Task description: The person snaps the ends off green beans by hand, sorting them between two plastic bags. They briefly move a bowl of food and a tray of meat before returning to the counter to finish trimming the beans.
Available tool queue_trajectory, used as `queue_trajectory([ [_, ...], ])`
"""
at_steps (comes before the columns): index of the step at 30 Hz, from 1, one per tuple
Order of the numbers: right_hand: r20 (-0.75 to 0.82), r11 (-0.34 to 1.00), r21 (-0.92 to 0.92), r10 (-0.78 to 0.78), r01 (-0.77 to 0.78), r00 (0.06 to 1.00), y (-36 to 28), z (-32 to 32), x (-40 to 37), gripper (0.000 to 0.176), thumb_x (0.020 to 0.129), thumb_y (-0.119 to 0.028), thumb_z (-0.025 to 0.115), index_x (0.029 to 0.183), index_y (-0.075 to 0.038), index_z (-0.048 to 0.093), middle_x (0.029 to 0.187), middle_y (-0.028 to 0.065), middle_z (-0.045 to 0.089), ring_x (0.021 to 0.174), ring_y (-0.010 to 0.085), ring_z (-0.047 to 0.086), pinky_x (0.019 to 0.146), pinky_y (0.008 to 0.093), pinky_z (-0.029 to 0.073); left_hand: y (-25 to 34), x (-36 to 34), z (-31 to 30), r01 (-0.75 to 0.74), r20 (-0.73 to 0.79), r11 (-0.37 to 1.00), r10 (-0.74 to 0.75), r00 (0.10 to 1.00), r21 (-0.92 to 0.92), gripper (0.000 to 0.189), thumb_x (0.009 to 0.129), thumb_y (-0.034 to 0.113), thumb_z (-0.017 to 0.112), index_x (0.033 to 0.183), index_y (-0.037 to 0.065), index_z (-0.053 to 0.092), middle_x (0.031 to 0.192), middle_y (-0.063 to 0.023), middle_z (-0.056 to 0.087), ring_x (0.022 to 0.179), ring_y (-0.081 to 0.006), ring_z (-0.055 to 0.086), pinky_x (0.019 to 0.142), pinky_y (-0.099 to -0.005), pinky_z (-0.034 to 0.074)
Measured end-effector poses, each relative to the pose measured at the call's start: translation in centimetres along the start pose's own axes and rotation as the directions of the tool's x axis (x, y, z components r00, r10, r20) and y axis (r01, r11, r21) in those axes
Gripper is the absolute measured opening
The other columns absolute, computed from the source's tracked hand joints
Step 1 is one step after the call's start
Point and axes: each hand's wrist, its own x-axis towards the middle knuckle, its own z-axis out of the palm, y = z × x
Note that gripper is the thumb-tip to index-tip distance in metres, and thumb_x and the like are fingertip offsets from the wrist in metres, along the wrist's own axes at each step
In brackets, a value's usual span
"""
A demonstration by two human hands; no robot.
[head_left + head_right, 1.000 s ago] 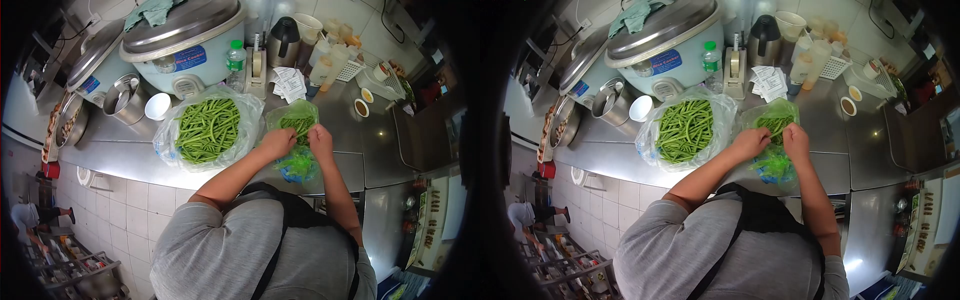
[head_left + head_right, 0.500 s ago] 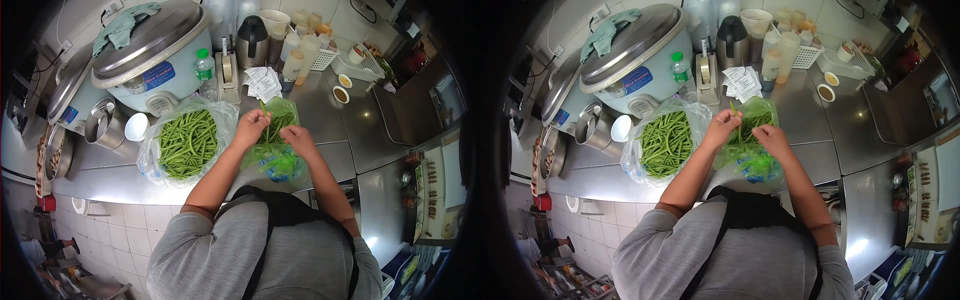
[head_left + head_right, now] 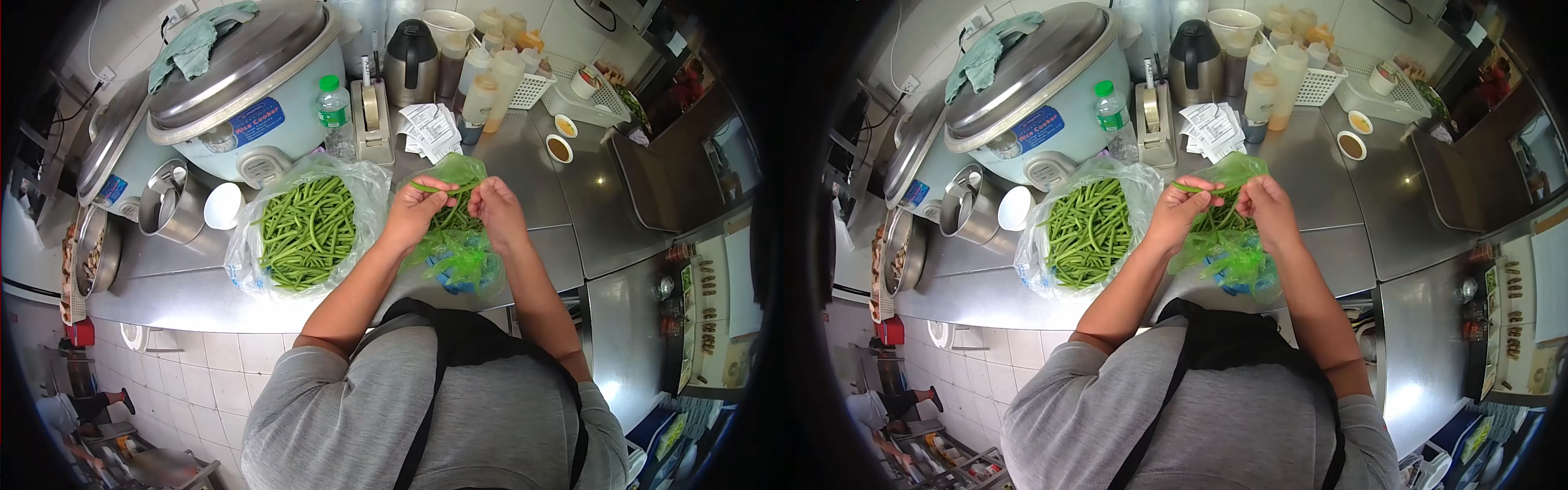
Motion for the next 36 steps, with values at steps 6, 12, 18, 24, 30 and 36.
queue_trajectory([
  [6,0.055,0.902,-0.431,0.003,0.021,0.998,0.1,-1.9,1.7,0.024,0.084,-0.027,0.048,0.075,-0.005,0.051,0.065,0.0037,0.053,0.059,0.0124,0.051,0.054,0.0261,0.041,5.1,-1.0,-4.8,-0.143,-0.255,0.93,0.237,0.937,0.338,0.009,0.083,0.012,0.049,0.089,0.007,0.051,0.079,-0.0036,0.056,0.07,-0.0108,0.051,0.064,-0.0226,0.04],
  [12,0.143,0.221,-0.967,0.066,0.125,0.987,2.8,-0.4,-0.3,0.037,0.063,-0.045,0.061,0.07,-0.009,0.061,0.075,0.0118,0.06,0.068,0.029,0.058,0.06,0.0383,0.045,9.3,-3.9,-11.0,0.132,-0.25,0.369,0.292,0.923,0.92,0.013,0.08,0.012,0.051,0.082,-0.001,0.053,0.063,-0.0072,0.048,0.057,-0.0137,0.04,0.054,-0.0263,0.036],
  [18,0.129,0.07,-0.99,0.138,0.12,0.982,3.8,-0.5,-1.4,0.017,0.07,-0.015,0.047,0.076,-0.006,0.06,0.075,0.013,0.06,0.072,0.0301,0.059,0.062,0.0414,0.046,7.1,-4.6,-11.6,0.195,-0.234,0.132,0.477,0.847,0.972,0.024,0.073,0.007,0.056,0.096,0.001,0.054,0.091,-0.0138,0.051,0.078,-0.026,0.051,0.065,-0.0316,0.042],
  [24,0.084,0.028,-0.996,-0.086,0.087,0.993,1.3,-0.5,-2.1,0.014,0.074,-0.017,0.044,0.072,-0.007,0.055,0.074,0.0107,0.059,0.071,0.0294,0.058,0.059,0.0421,0.045,4.3,-2.0,-2.7,-0.206,0.091,0.358,0.313,0.945,0.911,0.027,0.07,0.002,0.056,0.097,0.004,0.055,0.096,-0.014,0.049,0.088,-0.0267,0.049,0.07,-0.0324,0.042],
  [30,0.189,0.143,-0.964,-0.228,0.225,0.955,1.2,-0.6,-3.0,0.014,0.078,-0.021,0.047,0.077,-0.009,0.054,0.077,0.009,0.059,0.072,0.0279,0.057,0.06,0.0402,0.045,-0.4,-0.6,1.2,-0.38,0.366,0.24,0.102,0.925,0.893,0.016,0.07,0.005,0.056,0.086,0.004,0.06,0.089,-0.0159,0.054,0.082,-0.0321,0.053,0.07,-0.0368,0.043],
  [36,0.203,0.146,-0.958,-0.26,0.247,0.944,1.2,-1.6,-3.6,0.014,0.076,-0.022,0.051,0.077,-0.009,0.054,0.076,0.0088,0.058,0.072,0.0279,0.057,0.061,0.0402,0.044,0.1,-0.5,1.9,-0.254,0.26,0.268,0.013,0.965,0.929,0.008,0.071,0.004,0.056,0.077,0.002,0.06,0.075,-0.0147,0.054,0.072,-0.031,0.053,0.063,-0.0354,0.043],
])
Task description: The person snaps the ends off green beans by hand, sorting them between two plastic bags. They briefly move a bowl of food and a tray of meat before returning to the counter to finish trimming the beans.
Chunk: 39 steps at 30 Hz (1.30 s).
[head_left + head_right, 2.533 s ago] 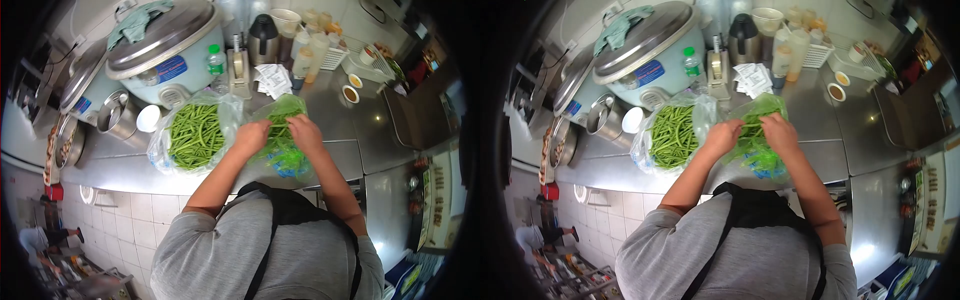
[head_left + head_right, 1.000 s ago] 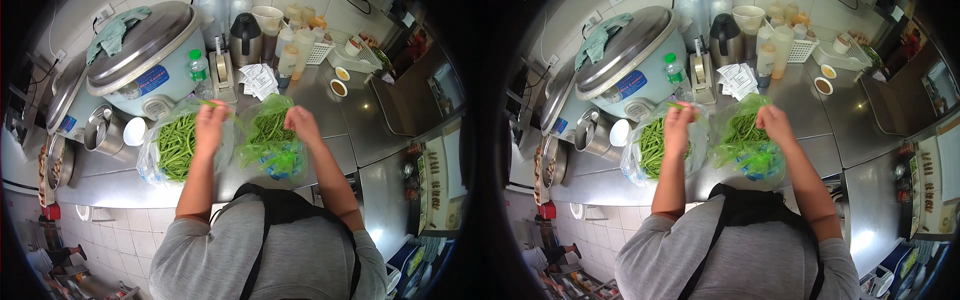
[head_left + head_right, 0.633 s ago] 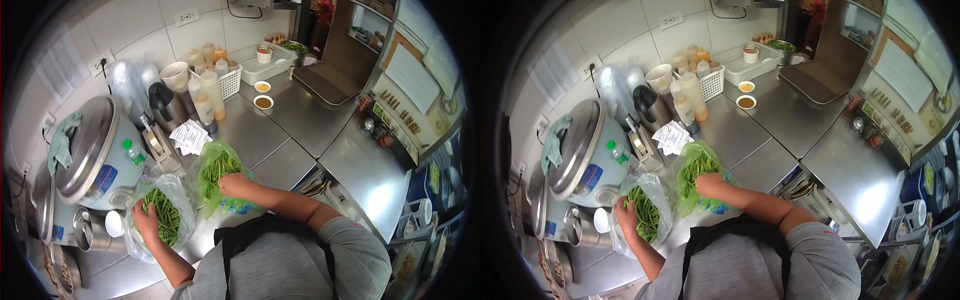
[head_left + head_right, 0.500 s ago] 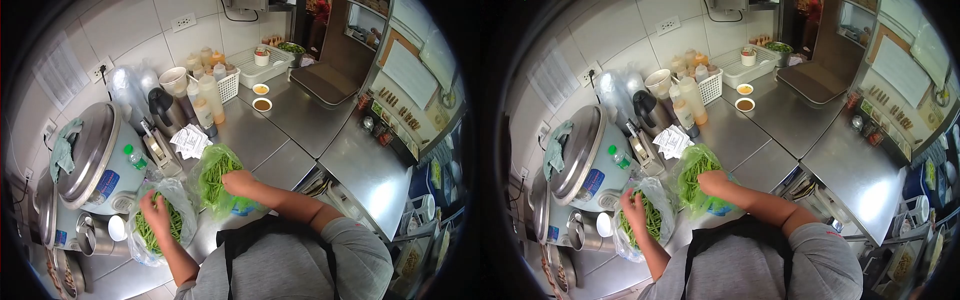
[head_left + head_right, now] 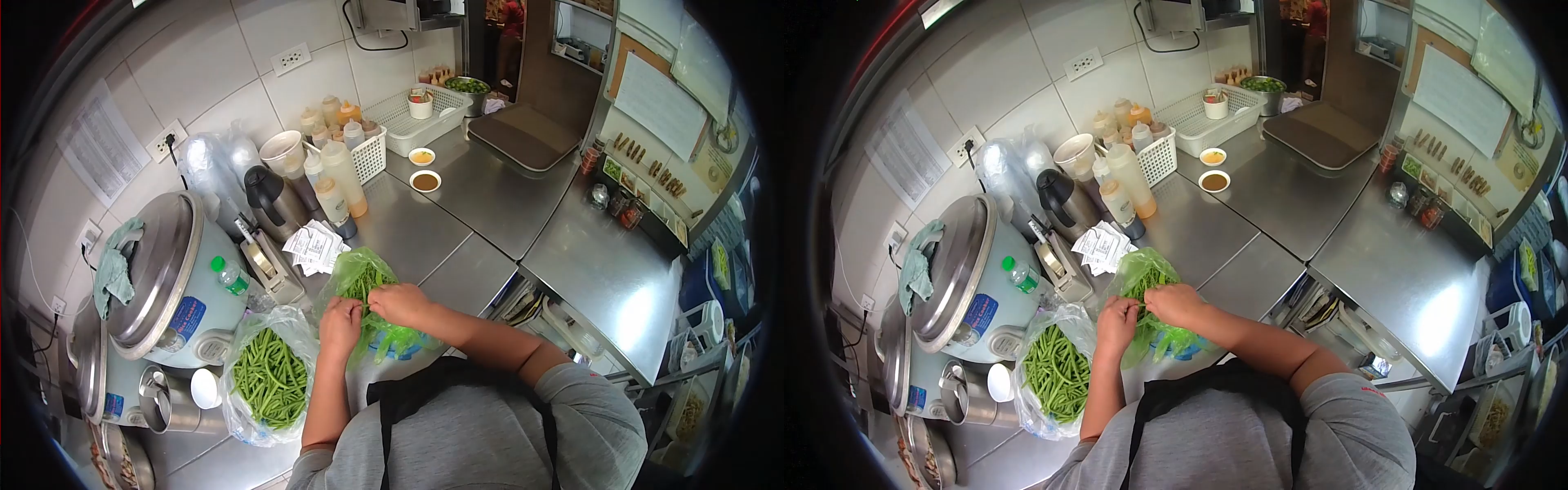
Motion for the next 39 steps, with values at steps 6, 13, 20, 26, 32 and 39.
queue_trajectory([
  [6,-0.149,0.902,0.432,0.086,-0.013,0.985,-0.2,-0.9,0.9,0.014,0.08,-0.017,0.049,0.077,-0.004,0.053,0.07,0.0113,0.056,0.063,0.0238,0.057,0.056,0.0343,0.045,-0.4,0.2,0.7,-0.046,-0.088,0.953,0.02,0.996,-0.299,0.009,0.075,0.005,0.055,0.08,-0.002,0.057,0.069,-0.0085,0.052,0.06,-0.0178,0.05,0.057,-0.0283,0.041],
  [13,-0.131,0.982,0.122,-0.13,0.146,0.983,3.0,-0.1,3.0,0.022,0.081,-0.02,0.042,0.083,-0.003,0.055,0.079,0.0158,0.058,0.073,0.0337,0.056,0.063,0.0404,0.044,-1.8,0.5,0.4,0.19,0.006,0.713,-0.252,0.968,-0.675,0.011,0.08,0.011,0.055,0.077,0.001,0.056,0.061,-0.0013,0.05,0.051,-0.0077,0.049,0.047,-0.021,0.038],
  [20,0.07,0.868,0.492,0.036,-0.066,0.997,1.0,-0.2,2.0,0.023,0.08,-0.019,0.047,0.092,-0.002,0.058,0.081,0.0153,0.06,0.075,0.0259,0.058,0.067,0.0327,0.045,-1.6,1.4,-0.7,0.188,0.036,0.402,-0.357,0.933,-0.896,0.011,0.084,0.011,0.048,0.09,0.002,0.052,0.077,-0.0031,0.053,0.061,-0.0118,0.054,0.055,-0.0235,0.045],
  [26,0.168,0.787,0.588,0.104,-0.184,0.98,1.2,0.5,1.9,0.021,0.08,-0.018,0.046,0.081,-0.001,0.057,0.069,0.0119,0.059,0.065,0.0201,0.058,0.062,0.0298,0.044,-1.6,1.3,-1.0,0.155,0.038,0.305,-0.358,0.933,-0.94,0.009,0.084,0.01,0.048,0.088,0.003,0.052,0.078,-0.003,0.053,0.062,-0.0116,0.054,0.058,-0.0244,0.046],
  [32,0.031,0.8,0.541,0.29,-0.26,0.957,0.9,0.1,3.9,0.022,0.08,-0.019,0.043,0.075,0.0,0.054,0.064,0.0116,0.058,0.059,0.0192,0.057,0.057,0.0308,0.044,-0.9,0.1,-0.7,0.143,0.045,0.457,-0.219,0.975,-0.878,0.006,0.082,0.01,0.051,0.084,0.004,0.053,0.079,-0.0027,0.055,0.067,-0.0107,0.054,0.06,-0.0231,0.044],
  [39,0.211,0.428,0.818,0.397,-0.384,0.893,0.0,-0.1,6.8,0.026,0.08,-0.022,0.043,0.07,0.0,0.052,0.062,0.0093,0.055,0.058,0.0165,0.056,0.054,0.0305,0.042,-2.5,-2.0,-3.0,0.035,-0.122,0.535,-0.254,0.96,-0.844,0.007,0.083,0.01,0.049,0.081,0.005,0.052,0.075,-0.0016,0.054,0.065,-0.0085,0.051,0.058,-0.0207,0.04],
])
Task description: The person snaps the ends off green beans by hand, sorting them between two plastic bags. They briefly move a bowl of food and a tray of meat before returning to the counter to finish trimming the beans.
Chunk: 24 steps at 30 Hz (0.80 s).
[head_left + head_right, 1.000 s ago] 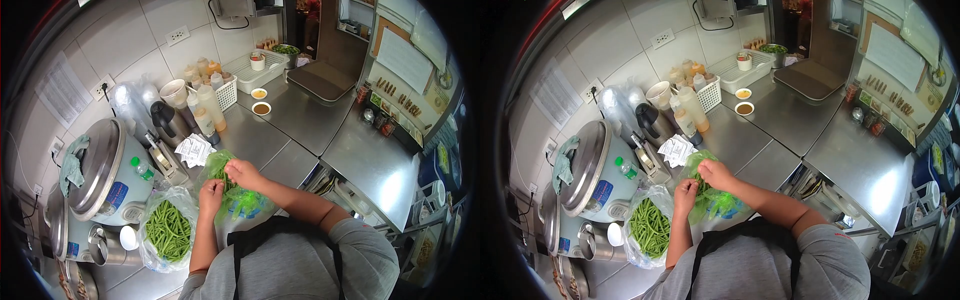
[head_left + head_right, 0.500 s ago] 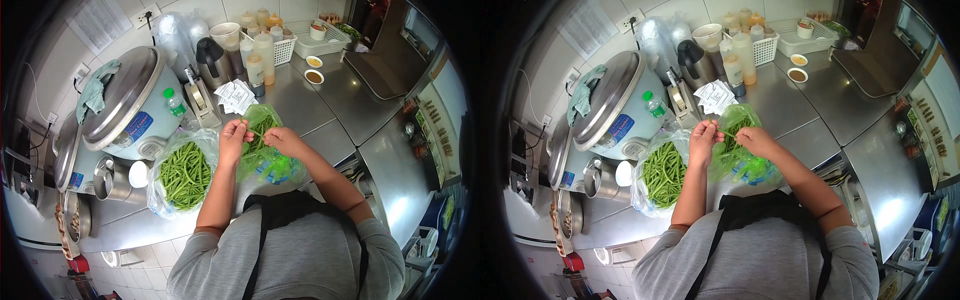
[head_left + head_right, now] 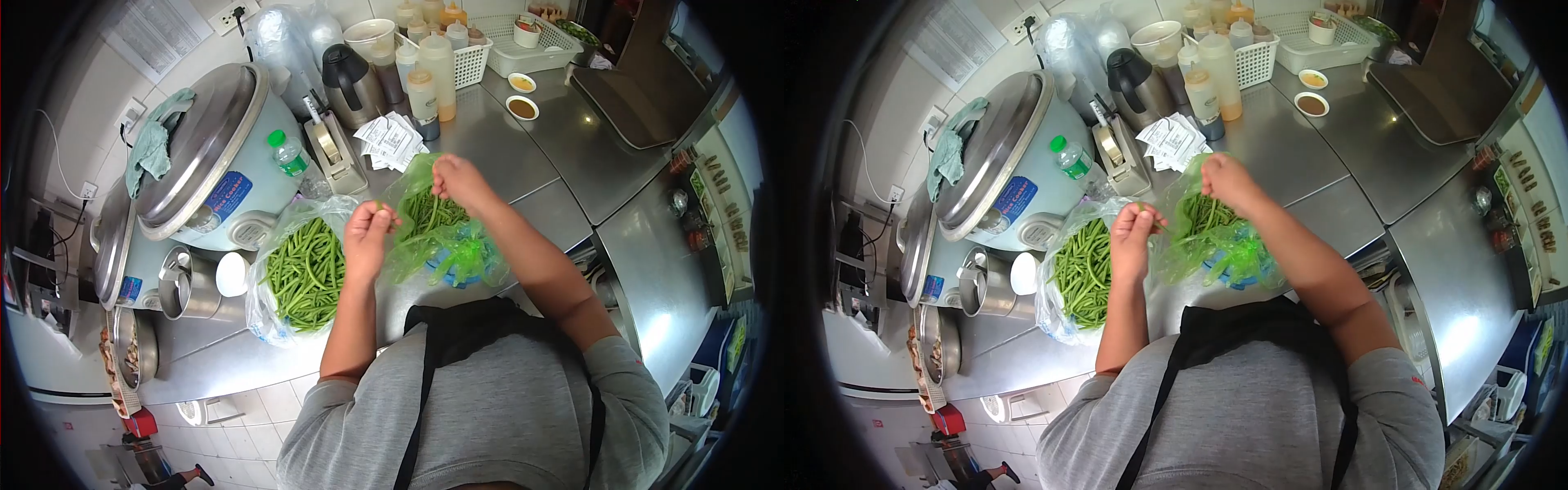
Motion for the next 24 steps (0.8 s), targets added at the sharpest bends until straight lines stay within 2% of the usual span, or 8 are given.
queue_trajectory([
  [1,0.006,0.995,0.086,0.043,-0.044,0.999,-0.5,-0.4,0.6,0.026,0.08,-0.023,0.043,0.069,0.0,0.052,0.062,0.0088,0.055,0.059,0.0163,0.056,0.054,0.0305,0.042,0.4,-0.3,-1.1,-0.019,-0.034,0.999,0.02,0.999,0.031,0.006,0.083,0.01,0.049,0.081,0.004,0.052,0.073,-0.0013,0.054,0.064,-0.0077,0.051,0.057,-0.0204,0.04],
  [3,0.144,0.925,-0.376,0.01,0.046,0.99,-0.7,-1.6,2.0,0.022,0.08,-0.022,0.044,0.076,-0.003,0.054,0.067,0.0095,0.056,0.062,0.0184,0.057,0.056,0.0322,0.044,1.5,-0.7,-3.6,-0.028,-0.137,0.993,0.045,0.99,0.118,0.007,0.083,0.01,0.049,0.08,0.004,0.052,0.071,-0.0009,0.054,0.063,-0.0067,0.05,0.056,-0.0204,0.039],
  [6,0.27,0.455,-0.867,0.08,0.206,0.96,-0.7,-1.7,2.1,0.018,0.078,-0.017,0.045,0.086,-0.008,0.058,0.08,0.0111,0.058,0.069,0.0219,0.057,0.062,0.0338,0.045,2.8,-1.2,-8.5,0.016,-0.262,0.925,0.091,0.961,0.379,0.011,0.082,0.012,0.051,0.086,0.003,0.055,0.069,-0.0033,0.055,0.062,-0.0118,0.052,0.059,-0.0251,0.042],
  [7,0.288,0.235,-0.938,0.114,0.256,0.951,-0.8,-1.6,2.2,0.019,0.077,-0.015,0.046,0.089,-0.011,0.059,0.086,0.0117,0.058,0.072,0.0232,0.058,0.064,0.0341,0.045,2.8,-1.2,-9.9,0.078,-0.28,0.841,0.09,0.956,0.535,0.013,0.081,0.013,0.051,0.088,0.003,0.056,0.071,-0.003,0.055,0.063,-0.0119,0.052,0.058,-0.0247,0.042],
  [10,0.365,0.105,-0.915,-0.201,0.391,0.909,2.7,-1.9,2.7,0.023,0.074,-0.011,0.048,0.092,-0.016,0.062,0.099,0.0116,0.054,0.082,0.0253,0.056,0.072,0.0354,0.044,2.8,-1.8,-11.8,0.203,-0.312,0.478,0.16,0.937,0.854,0.022,0.078,0.014,0.054,0.096,0.002,0.056,0.08,-0.0068,0.053,0.069,-0.0166,0.052,0.062,-0.0273,0.042],
  [12,0.359,0.047,-0.924,-0.232,0.379,0.904,3.4,-1.4,2.5,0.021,0.073,-0.01,0.049,0.089,-0.015,0.062,0.098,0.0107,0.054,0.085,0.0253,0.055,0.075,0.0351,0.043,2.8,-1.9,-11.1,0.213,-0.277,0.242,0.273,0.921,0.947,0.029,0.074,0.014,0.058,0.101,0.003,0.055,0.089,-0.0158,0.054,0.079,-0.0257,0.054,0.069,-0.034,0.044],
  [16,0.379,-0.05,-0.925,-0.206,0.377,0.902,3.8,-1.5,2.6,0.017,0.072,-0.01,0.05,0.083,-0.013,0.062,0.092,0.0091,0.054,0.086,0.026,0.055,0.074,0.0358,0.044,2.9,-0.8,-7.3,0.041,-0.282,0.605,0.309,0.908,0.795,0.025,0.072,0.01,0.059,0.096,0.002,0.056,0.091,-0.013,0.052,0.075,-0.0217,0.052,0.065,-0.031,0.044],
  [24,0.468,0.147,-0.818,-0.39,0.556,0.793,-1.5,-1.0,-0.7,0.007,0.07,-0.013,0.053,0.067,-0.008,0.057,0.079,0.0098,0.055,0.076,0.026,0.056,0.064,0.0385,0.044,0.2,1.3,1.4,-0.146,0.118,0.566,0.086,0.989,0.811,0.02,0.074,0.011,0.058,0.092,0.004,0.057,0.07,-0.0082,0.051,0.054,-0.0153,0.046,0.053,-0.0267,0.041],
])
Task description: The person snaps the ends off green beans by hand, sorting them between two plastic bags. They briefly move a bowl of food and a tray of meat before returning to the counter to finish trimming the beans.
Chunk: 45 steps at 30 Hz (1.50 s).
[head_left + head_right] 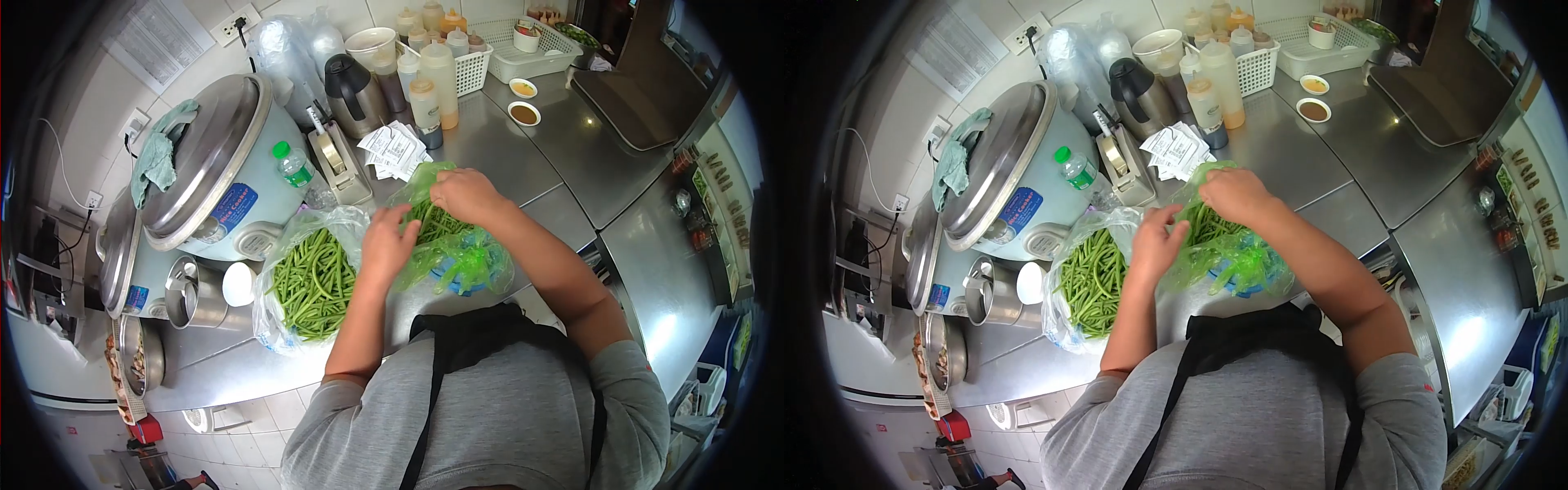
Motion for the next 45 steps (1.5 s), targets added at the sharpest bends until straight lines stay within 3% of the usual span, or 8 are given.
queue_trajectory([
  [4,-0.091,0.978,0.208,-0.004,0.023,0.996,-1.6,-1.1,-0.5,0.008,0.072,-0.014,0.054,0.068,-0.007,0.056,0.077,0.0088,0.056,0.071,0.0226,0.056,0.06,0.0357,0.044,-1.7,0.9,3.1,0.021,0.171,0.999,-0.013,0.985,-0.044,0.015,0.078,0.013,0.054,0.089,0.003,0.057,0.06,-0.0049,0.05,0.05,-0.0128,0.044,0.05,-0.0265,0.039],
  [11,-0.051,0.256,0.963,0.478,-0.083,0.877,-2.1,-0.6,-0.5,0.017,0.079,-0.016,0.05,0.082,0.0,0.055,0.074,0.0106,0.059,0.065,0.0209,0.056,0.061,0.0305,0.044,-2.5,1.2,2.6,0.342,0.29,0.719,-0.201,0.936,-0.606,0.015,0.085,0.015,0.047,0.081,0.004,0.056,0.06,0.0026,0.048,0.049,-0.0052,0.04,0.044,-0.0186,0.032],
  [14,-0.088,0.857,0.474,0.277,-0.204,0.957,0.6,2.2,-1.5,0.018,0.079,-0.017,0.05,0.085,-0.001,0.056,0.074,0.0113,0.059,0.068,0.024,0.057,0.063,0.0326,0.045,-1.9,1.2,1.2,0.426,0.316,0.538,-0.289,0.904,-0.728,0.014,0.086,0.017,0.046,0.083,0.006,0.055,0.059,0.0029,0.047,0.047,-0.0054,0.039,0.044,-0.0179,0.032],
  [26,-0.06,0.815,0.507,0.36,-0.282,0.931,-1.9,3.1,-1.0,0.021,0.076,-0.021,0.049,0.071,-0.001,0.053,0.07,0.0184,0.056,0.067,0.0342,0.055,0.06,0.0394,0.042,-1.2,0.3,0.9,0.271,0.188,0.611,-0.197,0.962,-0.744,0.017,0.085,0.019,0.048,0.084,0.004,0.056,0.063,0.001,0.051,0.051,-0.0056,0.043,0.046,-0.0187,0.035],
  [29,0.096,0.523,0.761,0.495,-0.385,0.863,-0.9,4.7,0.3,0.021,0.076,-0.02,0.047,0.071,-0.001,0.053,0.071,0.0192,0.056,0.067,0.036,0.053,0.06,0.0417,0.042,-0.2,-0.5,-0.2,0.21,0.152,0.663,-0.144,0.978,-0.718,0.019,0.084,0.019,0.049,0.082,0.002,0.058,0.062,-0.0002,0.052,0.051,-0.0056,0.045,0.048,-0.0195,0.037],
  [35,0.067,0.955,0.202,0.209,-0.218,0.976,-1.6,4.4,0.1,0.018,0.074,-0.025,0.053,0.073,-0.007,0.055,0.075,0.012,0.055,0.069,0.0304,0.055,0.061,0.0409,0.043,-1.7,-1.5,-7.6,0.224,-0.09,0.942,-0.253,0.963,-0.25,0.027,0.082,0.024,0.051,0.07,0.001,0.059,0.055,-0.0059,0.053,0.05,-0.0111,0.047,0.049,-0.0261,0.037],
  [40,0.056,0.963,0.267,-0.066,0.049,0.996,-4.0,7.1,-0.1,0.011,0.07,-0.022,0.058,0.077,-0.014,0.057,0.082,0.0067,0.052,0.074,0.0268,0.055,0.062,0.0386,0.045,-5.6,-3.7,-12.2,0.443,-0.11,0.843,-0.431,0.896,0.304,0.028,0.077,0.027,0.056,0.079,0.0,0.06,0.059,-0.0134,0.056,0.052,-0.0224,0.051,0.053,-0.0327,0.04],
  [45,0.033,0.943,0.315,-0.123,0.106,0.992,-4.2,8.8,0.0,0.011,0.071,-0.017,0.056,0.082,-0.013,0.057,0.081,0.0073,0.053,0.072,0.027,0.055,0.062,0.0354,0.045,-6.3,-4.7,-12.1,0.481,-0.281,0.864,-0.429,0.858,0.15,0.032,0.075,0.022,0.058,0.1,0.002,0.055,0.061,-0.01,0.055,0.054,-0.0177,0.05,0.054,-0.0296,0.041],
])
